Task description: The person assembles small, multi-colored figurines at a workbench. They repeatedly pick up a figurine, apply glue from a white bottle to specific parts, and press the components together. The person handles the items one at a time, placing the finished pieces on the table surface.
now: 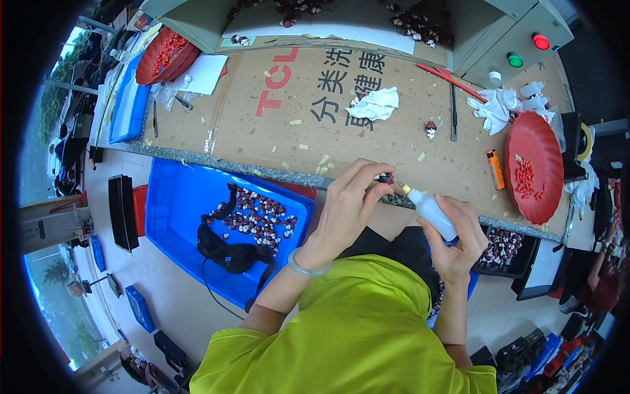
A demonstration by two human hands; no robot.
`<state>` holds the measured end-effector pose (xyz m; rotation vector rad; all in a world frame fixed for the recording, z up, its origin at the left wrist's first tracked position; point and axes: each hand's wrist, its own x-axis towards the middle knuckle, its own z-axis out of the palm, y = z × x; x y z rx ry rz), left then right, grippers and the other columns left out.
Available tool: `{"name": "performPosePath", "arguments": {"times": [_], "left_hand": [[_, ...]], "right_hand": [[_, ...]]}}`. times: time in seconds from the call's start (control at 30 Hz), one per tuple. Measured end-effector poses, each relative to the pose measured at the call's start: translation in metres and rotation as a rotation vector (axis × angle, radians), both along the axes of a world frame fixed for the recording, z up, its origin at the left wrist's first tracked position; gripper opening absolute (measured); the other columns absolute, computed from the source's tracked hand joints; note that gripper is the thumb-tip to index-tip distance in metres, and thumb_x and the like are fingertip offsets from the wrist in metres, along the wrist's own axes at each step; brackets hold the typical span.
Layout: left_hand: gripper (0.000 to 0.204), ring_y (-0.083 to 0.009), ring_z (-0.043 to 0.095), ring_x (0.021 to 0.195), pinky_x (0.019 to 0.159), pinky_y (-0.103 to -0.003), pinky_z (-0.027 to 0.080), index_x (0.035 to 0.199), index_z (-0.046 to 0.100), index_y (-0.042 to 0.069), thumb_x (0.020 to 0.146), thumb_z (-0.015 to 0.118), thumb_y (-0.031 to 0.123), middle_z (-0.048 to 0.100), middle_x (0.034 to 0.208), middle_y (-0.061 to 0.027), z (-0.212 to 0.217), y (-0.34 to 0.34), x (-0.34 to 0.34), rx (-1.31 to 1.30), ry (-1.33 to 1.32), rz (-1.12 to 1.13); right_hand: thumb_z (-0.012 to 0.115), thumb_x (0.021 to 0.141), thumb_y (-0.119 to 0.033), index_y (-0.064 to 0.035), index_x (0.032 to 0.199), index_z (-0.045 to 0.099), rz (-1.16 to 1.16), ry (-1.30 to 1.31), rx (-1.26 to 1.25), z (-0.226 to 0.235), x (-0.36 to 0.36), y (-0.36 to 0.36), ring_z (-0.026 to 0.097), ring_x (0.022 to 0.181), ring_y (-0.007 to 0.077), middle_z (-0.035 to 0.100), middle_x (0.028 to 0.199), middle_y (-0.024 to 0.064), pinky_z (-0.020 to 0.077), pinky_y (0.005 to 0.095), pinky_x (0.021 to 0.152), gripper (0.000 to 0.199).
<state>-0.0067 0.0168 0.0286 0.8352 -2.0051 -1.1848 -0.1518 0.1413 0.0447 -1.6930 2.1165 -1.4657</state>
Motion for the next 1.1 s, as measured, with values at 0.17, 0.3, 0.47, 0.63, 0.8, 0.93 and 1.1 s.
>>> {"name": "performPosePath", "arguments": {"times": [0.17,0.3,0.47,0.63,0.8,0.93,1.1], "left_hand": [[0.025,-0.0220,0.065,0.078,0.068,-0.029,0.052,0.103,0.065,0.001,0.078,0.069,0.000,0.064,0.091,-0.0119,-0.0014,-0.0001,0.0006,-0.012,-0.002,0.004],[0.025,-0.0222,0.064,0.078,0.068,-0.029,0.052,0.103,0.065,0.001,0.078,0.070,0.001,0.064,0.091,-0.0120,-0.0011,0.0000,0.0003,-0.007,-0.004,0.006],[0.026,-0.0226,0.064,0.077,0.068,-0.030,0.052,0.103,0.065,0.001,0.078,0.070,0.001,0.064,0.091,-0.0122,-0.0009,0.0004,-0.0001,0.003,-0.007,0.009],[0.026,-0.0229,0.064,0.078,0.068,-0.030,0.051,0.103,0.065,0.001,0.078,0.070,0.001,0.064,0.091,-0.0122,-0.0016,0.0001,0.0002,-0.001,-0.010,0.006],[0.026,-0.0227,0.064,0.078,0.068,-0.030,0.052,0.103,0.065,0.001,0.078,0.070,0.001,0.064,0.091,-0.0122,-0.0032,0.0000,0.0000,-0.004,0.000,0.004],[0.026,-0.0225,0.064,0.078,0.068,-0.030,0.052,0.103,0.065,0.001,0.078,0.070,0.001,0.064,0.091,-0.0122,-0.0027,-0.0003,0.0007,0.002,-0.006,-0.002],[0.025,-0.0225,0.064,0.078,0.068,-0.030,0.052,0.103,0.065,0.001,0.078,0.070,0.001,0.064,0.091,-0.0123,-0.0008,0.0001,0.0005,0.010,-0.006,0.002]], "right_hand": [[0.079,0.062,0.004,0.0021,0.100,0.068,0.004,0.000,0.000,0.0009,0.0004,0.0002,0.064,0.077,0.0275,0.067,0.091,0.0170,0.0513,0.0328,0.067,0.040],[0.080,0.062,0.003,0.0023,0.100,0.068,0.003,-0.002,0.006,0.0007,0.0002,0.0002,0.064,0.077,0.0272,0.067,0.092,0.0169,0.0513,0.0328,0.067,0.040],[0.080,0.063,0.002,0.0026,0.100,0.068,0.004,-0.020,0.010,-0.0001,0.0000,0.0005,0.064,0.077,0.0273,0.067,0.092,0.0168,0.0513,0.0331,0.067,0.039],[0.079,0.063,0.002,0.0029,0.100,0.068,0.003,-0.023,0.012,-0.0003,0.0001,0.0003,0.064,0.077,0.0277,0.067,0.092,0.0170,0.0514,0.0333,0.068,0.039],[0.079,0.063,0.002,0.0030,0.100,0.068,-0.001,-0.024,0.011,-0.0010,0.0005,0.0006,0.064,0.077,0.0278,0.067,0.092,0.0169,0.0514,0.0332,0.067,0.038],[0.080,0.063,0.002,0.0027,0.100,0.068,0.002,-0.017,0.008,-0.0015,0.0003,0.0006,0.064,0.077,0.0277,0.067,0.092,0.0168,0.0513,0.0332,0.068,0.038],[0.080,0.063,0.001,0.0022,0.100,0.068,0.004,-0.017,0.010,-0.0006,0.0002,0.0007,0.064,0.077,0.0276,0.067,0.092,0.0166,0.0512,0.0331,0.068,0.038]]}}
